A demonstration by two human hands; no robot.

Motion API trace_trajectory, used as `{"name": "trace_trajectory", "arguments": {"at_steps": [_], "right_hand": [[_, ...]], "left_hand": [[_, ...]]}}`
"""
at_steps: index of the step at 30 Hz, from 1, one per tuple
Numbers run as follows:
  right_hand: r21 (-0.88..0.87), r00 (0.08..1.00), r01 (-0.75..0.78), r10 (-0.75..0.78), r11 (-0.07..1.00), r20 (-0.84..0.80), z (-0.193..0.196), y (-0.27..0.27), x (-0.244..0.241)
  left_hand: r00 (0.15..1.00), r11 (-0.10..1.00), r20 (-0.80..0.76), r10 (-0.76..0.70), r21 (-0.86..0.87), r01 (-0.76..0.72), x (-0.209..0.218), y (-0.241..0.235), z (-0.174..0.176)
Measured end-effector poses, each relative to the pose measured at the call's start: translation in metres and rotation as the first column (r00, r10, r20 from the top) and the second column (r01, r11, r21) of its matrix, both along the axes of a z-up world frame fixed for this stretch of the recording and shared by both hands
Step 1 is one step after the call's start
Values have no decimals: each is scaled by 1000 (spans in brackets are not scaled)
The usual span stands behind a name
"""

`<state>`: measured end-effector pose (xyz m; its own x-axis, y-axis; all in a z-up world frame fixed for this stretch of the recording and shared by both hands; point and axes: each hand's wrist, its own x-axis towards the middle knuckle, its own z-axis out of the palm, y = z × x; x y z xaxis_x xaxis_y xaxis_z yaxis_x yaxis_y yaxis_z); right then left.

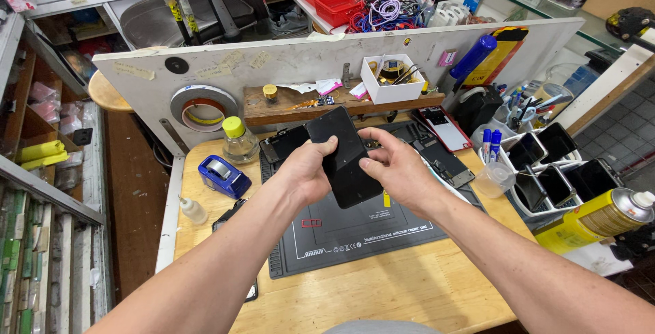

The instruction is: The person disassembles a smartphone, removes the back cover, and detaches the battery. They then reassemble the phone by reconnecting the battery and securing the back cover. Finally, they connect a charging cable to test the device.

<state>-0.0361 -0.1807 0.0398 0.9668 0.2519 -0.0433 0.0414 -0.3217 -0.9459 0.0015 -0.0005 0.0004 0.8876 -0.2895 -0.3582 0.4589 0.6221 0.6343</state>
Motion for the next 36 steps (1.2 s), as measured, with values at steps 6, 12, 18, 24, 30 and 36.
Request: {"name": "trace_trajectory", "arguments": {"at_steps": [6, 12, 18, 24, 30, 36], "right_hand": [[53, 1000, -16, 17, 998, -12, 1, 1, 1], [-4, 1000, 0, 0, 1000, -6, 2, 3, 1], [18, 1000, -19, 20, 1000, -21, 2, 1, 1], [-120, 998, 55, -54, 991, 14, 1, 1, 1], [-79, 1000, 8, -9, 997, -16, -2, 0, 3], [-61, 1000, -3, 3, 998, -2, -5, -1, 2]], "left_hand": [[1000, 1000, 6, 10, -6, -10, -2, 0, 2], [1000, 1000, -4, 12, -3, -12, -1, 2, 2], [1000, 1000, -1, 12, -22, -12, -2, 0, -2], [999, 999, -38, 26, -34, -28, -3, -2, -3], [999, 999, -38, 20, -44, -21, -2, 0, -8], [999, 999, -37, 21, -41, -22, -3, 0, -10]]}}
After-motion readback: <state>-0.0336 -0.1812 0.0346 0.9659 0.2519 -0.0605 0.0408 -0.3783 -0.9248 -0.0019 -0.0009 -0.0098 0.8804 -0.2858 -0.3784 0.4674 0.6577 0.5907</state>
